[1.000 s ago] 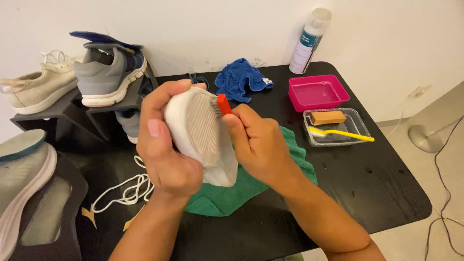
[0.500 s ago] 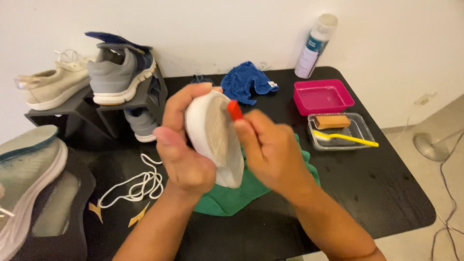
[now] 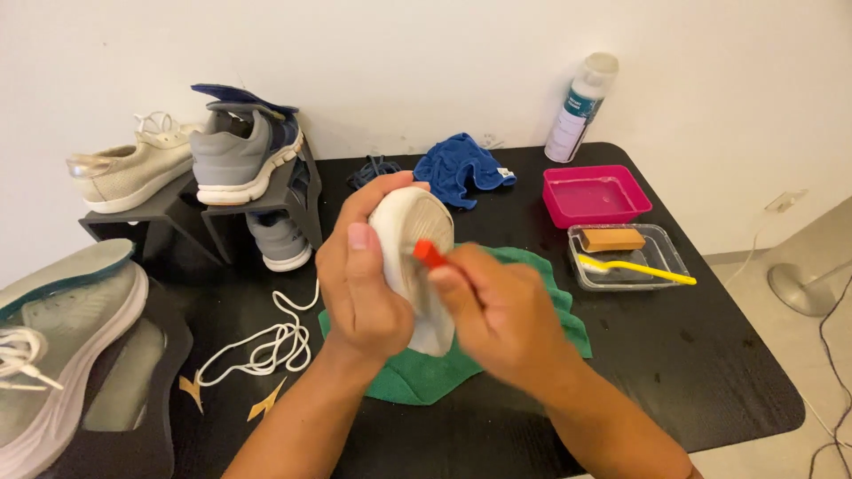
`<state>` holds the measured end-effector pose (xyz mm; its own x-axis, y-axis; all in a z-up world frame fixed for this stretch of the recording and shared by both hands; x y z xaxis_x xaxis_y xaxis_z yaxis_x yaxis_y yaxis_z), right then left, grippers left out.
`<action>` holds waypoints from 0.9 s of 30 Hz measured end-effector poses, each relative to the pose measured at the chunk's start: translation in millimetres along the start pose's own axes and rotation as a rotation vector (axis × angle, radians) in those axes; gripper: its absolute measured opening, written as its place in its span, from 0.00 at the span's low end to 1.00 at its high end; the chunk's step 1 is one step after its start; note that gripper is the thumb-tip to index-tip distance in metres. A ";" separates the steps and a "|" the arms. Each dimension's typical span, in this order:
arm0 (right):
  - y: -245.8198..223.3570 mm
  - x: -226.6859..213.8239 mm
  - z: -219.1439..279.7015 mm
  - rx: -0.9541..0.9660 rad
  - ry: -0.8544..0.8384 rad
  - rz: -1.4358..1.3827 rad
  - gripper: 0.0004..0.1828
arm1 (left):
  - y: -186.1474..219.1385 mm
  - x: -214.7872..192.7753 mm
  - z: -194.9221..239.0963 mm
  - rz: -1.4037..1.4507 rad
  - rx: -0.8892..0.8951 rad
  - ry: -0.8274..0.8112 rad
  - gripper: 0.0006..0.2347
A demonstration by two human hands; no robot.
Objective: The person scrubs the sole of a white sneaker using a yellow brush, then switches to a red brush to continue cleaning the same area. The shoe is held over a green towel on a black table while other shoes are visible on a rack nearby.
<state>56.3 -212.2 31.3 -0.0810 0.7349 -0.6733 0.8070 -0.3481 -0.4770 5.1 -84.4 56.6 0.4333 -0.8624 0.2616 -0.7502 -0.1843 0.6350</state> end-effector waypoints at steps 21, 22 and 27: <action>13.9 -20.0 -16.1 0.027 0.258 -0.048 0.17 | 2.0 3.5 -3.2 -0.031 0.106 -0.033 0.23; 13.6 -19.0 -15.9 0.029 0.249 -0.048 0.17 | -0.1 1.9 -4.0 -0.016 0.082 -0.036 0.24; 7.9 2.0 -18.9 -0.015 0.186 -0.073 0.14 | -19.9 -15.4 -23.1 0.058 0.034 -0.023 0.25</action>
<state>73.5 -202.5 36.8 -0.0319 0.8532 -0.5206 0.8119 -0.2817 -0.5114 24.9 -56.6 56.7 0.3773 -0.8827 0.2802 -0.7904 -0.1493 0.5941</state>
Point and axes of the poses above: each hand's wrist, its own z-axis away from the middle knuckle, its own x-axis out of the palm, y = z × x, the point moved 7 cm from there along -z, towards the middle knuckle, and after that the axes turned 11 degrees about z, right-handed, at the moved point
